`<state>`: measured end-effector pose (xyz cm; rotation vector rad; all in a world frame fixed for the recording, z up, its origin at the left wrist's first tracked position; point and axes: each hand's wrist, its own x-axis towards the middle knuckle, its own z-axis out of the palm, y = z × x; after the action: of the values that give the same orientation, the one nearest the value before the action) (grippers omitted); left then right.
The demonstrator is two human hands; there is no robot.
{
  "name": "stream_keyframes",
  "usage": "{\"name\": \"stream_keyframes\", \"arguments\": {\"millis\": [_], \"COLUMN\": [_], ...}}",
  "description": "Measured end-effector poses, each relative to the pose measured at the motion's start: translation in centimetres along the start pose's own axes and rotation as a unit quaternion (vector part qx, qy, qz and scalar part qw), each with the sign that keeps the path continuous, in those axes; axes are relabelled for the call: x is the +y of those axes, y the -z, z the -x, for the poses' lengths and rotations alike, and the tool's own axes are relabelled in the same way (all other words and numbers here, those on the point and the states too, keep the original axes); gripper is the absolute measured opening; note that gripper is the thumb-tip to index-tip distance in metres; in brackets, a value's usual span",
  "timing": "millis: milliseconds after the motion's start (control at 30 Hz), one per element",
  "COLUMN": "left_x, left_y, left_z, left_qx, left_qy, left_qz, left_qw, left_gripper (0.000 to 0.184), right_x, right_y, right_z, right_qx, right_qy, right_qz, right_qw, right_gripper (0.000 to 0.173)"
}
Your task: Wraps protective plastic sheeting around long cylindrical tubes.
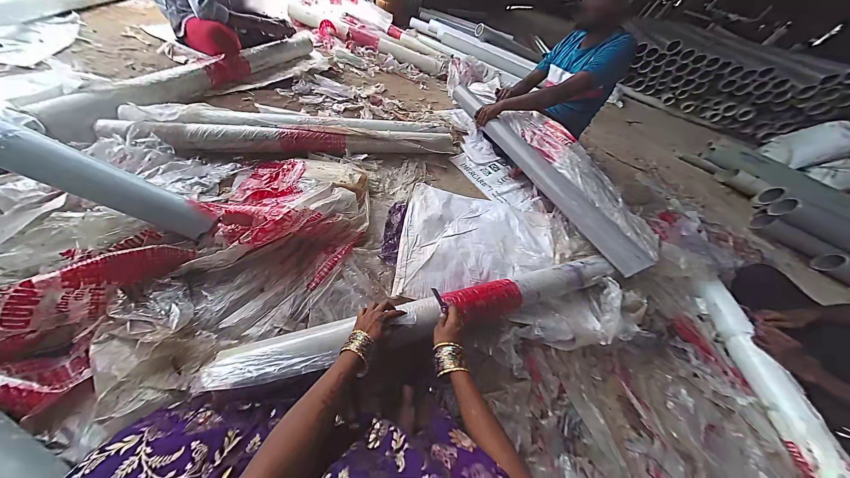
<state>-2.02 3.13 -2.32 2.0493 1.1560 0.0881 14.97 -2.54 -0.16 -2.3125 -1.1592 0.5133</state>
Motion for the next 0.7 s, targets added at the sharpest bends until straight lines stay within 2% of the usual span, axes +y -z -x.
{"name": "stream_keyframes", "arguments": {"millis": [67, 300, 400, 600, 700], "left_x": [-0.1, -0.5, -0.6, -0.5, -0.6], "left_y": [0.3, 0.9, 0.8, 0.6, 0.5], "left_z": [-0.3, -0.8, -1.1, -0.9, -0.8], "left_qx": [0.002, 0.019, 0.019, 0.017, 0.016], "left_qy": [-0.002, -0.012, -0.012, -0.012, -0.019], "left_qz": [0.004, 0.016, 0.005, -0.022, -0.013], "left_qw": [1.000, 1.000, 1.000, 1.000, 1.000], "left_gripper": [0.036, 0.038, 0.040, 0.041, 0.041], "right_x": [-0.6, -0.8, -0.4, 1.2, 1.6], "right_y": [0.1, -1.4, -2.1, -3.9, -4.2], "right_z": [0.2, 1.1, 1.6, 2.9, 3.2], "right_qx": [-0.063, -0.122, -0.114, -0.007, 0.012], "right_qy": [-0.031, -0.025, -0.024, 0.049, 0.062], "right_qz": [0.025, 0.002, 0.028, 0.062, 0.058], "right_qw": [0.997, 0.992, 0.993, 0.997, 0.996], "right_gripper": [0.043, 0.040, 0.043, 0.041, 0.039]}}
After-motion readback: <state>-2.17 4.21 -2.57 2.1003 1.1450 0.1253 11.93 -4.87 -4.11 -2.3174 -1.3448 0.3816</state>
